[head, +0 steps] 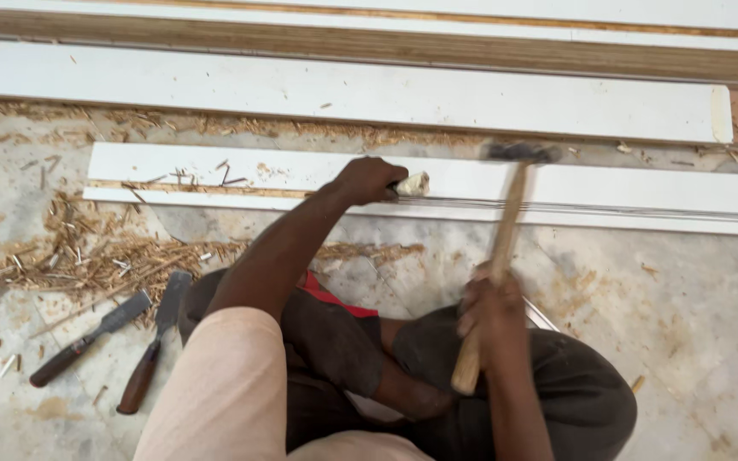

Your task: The person sits on the floor and uses a chisel and hammer to carve a groove along a long white wooden plank. They repeatedly strike the chisel to remove wood shavings and deepen the groove.

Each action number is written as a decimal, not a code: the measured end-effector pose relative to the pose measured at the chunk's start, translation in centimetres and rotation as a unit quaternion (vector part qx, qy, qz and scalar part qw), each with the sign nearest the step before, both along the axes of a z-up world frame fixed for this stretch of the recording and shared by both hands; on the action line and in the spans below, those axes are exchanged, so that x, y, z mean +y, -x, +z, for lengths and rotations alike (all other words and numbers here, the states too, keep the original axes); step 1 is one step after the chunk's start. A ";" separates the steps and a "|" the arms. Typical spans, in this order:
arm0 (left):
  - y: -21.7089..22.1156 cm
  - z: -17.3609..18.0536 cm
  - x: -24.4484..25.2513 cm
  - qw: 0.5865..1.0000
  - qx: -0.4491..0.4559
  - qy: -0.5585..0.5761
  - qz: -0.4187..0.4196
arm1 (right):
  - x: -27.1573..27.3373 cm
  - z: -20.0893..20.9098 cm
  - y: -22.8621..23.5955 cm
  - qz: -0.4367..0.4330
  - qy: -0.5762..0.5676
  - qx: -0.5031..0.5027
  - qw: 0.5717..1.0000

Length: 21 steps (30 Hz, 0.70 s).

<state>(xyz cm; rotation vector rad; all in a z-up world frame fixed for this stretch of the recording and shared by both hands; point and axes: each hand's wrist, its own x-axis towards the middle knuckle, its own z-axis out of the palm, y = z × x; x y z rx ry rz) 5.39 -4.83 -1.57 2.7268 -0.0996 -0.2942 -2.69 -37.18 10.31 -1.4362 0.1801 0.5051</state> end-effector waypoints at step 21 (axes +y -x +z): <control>2.6 2.1 2.8 0.985 -0.100 0.070 0.120 | -1.3 0.1 -1.1 -0.102 -0.034 -0.017 0.994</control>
